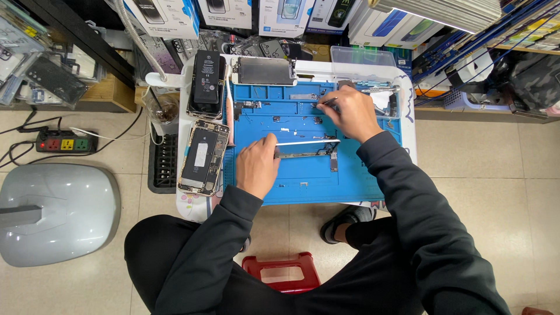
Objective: The person is repairing a smartphone on a blue work mat. They use a screwdriver to remove screws from the phone's frame and place them on the mat. The person also uses tweezers to handle small components and connectors within the phone.
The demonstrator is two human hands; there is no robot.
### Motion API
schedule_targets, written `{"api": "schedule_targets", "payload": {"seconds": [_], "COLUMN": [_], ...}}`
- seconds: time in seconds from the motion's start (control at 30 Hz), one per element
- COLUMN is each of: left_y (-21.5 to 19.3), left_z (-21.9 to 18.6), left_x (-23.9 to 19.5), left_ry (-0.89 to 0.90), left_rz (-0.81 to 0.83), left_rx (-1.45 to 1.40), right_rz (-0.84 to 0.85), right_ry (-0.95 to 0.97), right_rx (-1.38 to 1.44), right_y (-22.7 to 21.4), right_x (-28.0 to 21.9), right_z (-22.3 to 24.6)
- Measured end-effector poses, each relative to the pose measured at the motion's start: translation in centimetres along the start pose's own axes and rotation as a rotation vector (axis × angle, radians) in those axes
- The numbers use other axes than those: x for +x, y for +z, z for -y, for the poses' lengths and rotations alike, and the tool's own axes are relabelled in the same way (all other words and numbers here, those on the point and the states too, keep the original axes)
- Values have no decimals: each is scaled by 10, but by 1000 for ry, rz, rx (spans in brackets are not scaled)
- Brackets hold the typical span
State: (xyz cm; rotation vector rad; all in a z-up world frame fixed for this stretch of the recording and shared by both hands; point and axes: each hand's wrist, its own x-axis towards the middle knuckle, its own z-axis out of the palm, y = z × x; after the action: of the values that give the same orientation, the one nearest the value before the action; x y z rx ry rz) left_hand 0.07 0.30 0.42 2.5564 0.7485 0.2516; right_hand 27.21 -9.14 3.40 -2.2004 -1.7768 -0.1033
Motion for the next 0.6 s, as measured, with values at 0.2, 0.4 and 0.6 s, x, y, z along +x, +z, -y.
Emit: {"api": "schedule_targets", "payload": {"seconds": [0.2,0.4,0.6], "left_y": [-2,-2,-4], "left_z": [-2,-2,-3], "left_x": [1,1,2], "left_ry": [-12,1,2], "left_rz": [7,-11,4], "left_rx": [-10,-5,-13], "right_rz": [-8,-10,-7], "right_ry": [31,63,28], "right_rx": [-34,26,73], "right_y": [0,-1,-1], "right_x": [0,0,-2], "right_z": [0,4,2]}}
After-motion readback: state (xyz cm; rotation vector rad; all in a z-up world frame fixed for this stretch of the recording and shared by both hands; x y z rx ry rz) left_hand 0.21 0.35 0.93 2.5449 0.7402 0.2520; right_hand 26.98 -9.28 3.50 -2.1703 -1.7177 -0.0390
